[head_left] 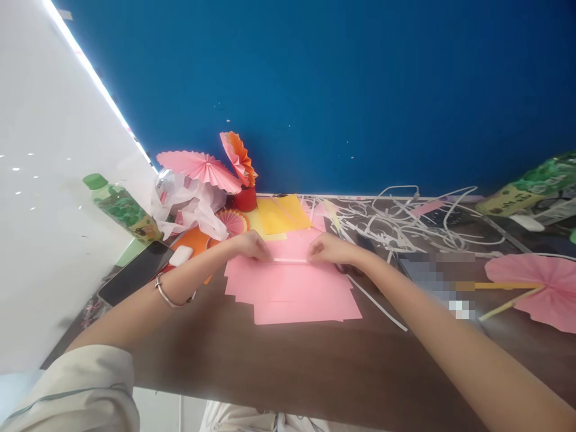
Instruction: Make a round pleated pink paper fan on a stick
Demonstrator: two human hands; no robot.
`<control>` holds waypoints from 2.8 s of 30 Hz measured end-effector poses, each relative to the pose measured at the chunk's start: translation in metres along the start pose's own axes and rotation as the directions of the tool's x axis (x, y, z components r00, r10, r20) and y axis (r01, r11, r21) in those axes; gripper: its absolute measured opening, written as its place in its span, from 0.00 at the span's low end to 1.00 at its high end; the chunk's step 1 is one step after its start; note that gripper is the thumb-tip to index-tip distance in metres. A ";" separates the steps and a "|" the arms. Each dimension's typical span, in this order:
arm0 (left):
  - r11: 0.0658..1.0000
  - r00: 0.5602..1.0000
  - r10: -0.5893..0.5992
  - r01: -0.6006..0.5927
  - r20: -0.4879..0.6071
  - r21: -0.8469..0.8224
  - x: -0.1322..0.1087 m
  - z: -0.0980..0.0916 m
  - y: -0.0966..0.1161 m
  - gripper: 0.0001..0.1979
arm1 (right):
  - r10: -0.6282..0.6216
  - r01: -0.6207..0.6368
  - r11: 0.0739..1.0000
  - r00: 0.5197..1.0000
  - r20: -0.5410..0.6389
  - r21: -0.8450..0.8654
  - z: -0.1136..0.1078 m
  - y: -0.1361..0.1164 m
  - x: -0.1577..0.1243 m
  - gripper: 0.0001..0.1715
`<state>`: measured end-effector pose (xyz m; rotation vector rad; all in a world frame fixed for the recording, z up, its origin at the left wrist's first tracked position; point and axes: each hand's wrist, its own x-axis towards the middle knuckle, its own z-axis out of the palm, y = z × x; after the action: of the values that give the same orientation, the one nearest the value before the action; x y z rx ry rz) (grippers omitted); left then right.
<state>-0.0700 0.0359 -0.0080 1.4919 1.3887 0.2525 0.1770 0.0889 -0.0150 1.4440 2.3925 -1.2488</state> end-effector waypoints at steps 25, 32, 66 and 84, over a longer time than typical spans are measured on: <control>0.993 0.995 -0.011 0.023 -0.100 0.116 0.004 0.002 -0.005 0.10 | 0.037 -0.037 0.999 0.999 -0.014 -0.004 0.004 0.002 0.003 0.08; 0.988 0.991 -0.003 0.024 -0.134 0.155 0.009 0.002 -0.009 0.12 | 0.078 -0.078 0.997 0.997 0.000 -0.016 0.004 -0.002 0.001 0.08; 0.848 0.969 -0.231 0.243 -0.085 0.471 0.013 0.006 0.036 0.06 | 0.154 -0.154 0.984 0.988 -0.016 -0.084 0.008 -0.014 -0.003 0.10; 0.910 0.976 0.120 -0.036 -0.179 0.413 0.004 -0.002 0.000 0.07 | 0.145 -0.146 0.986 0.989 -0.024 -0.079 0.010 -0.010 -0.001 0.10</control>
<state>-0.0702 0.0404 -0.0094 1.9127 1.6139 0.1723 0.1660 0.0790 -0.0154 1.5799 2.2720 -1.0989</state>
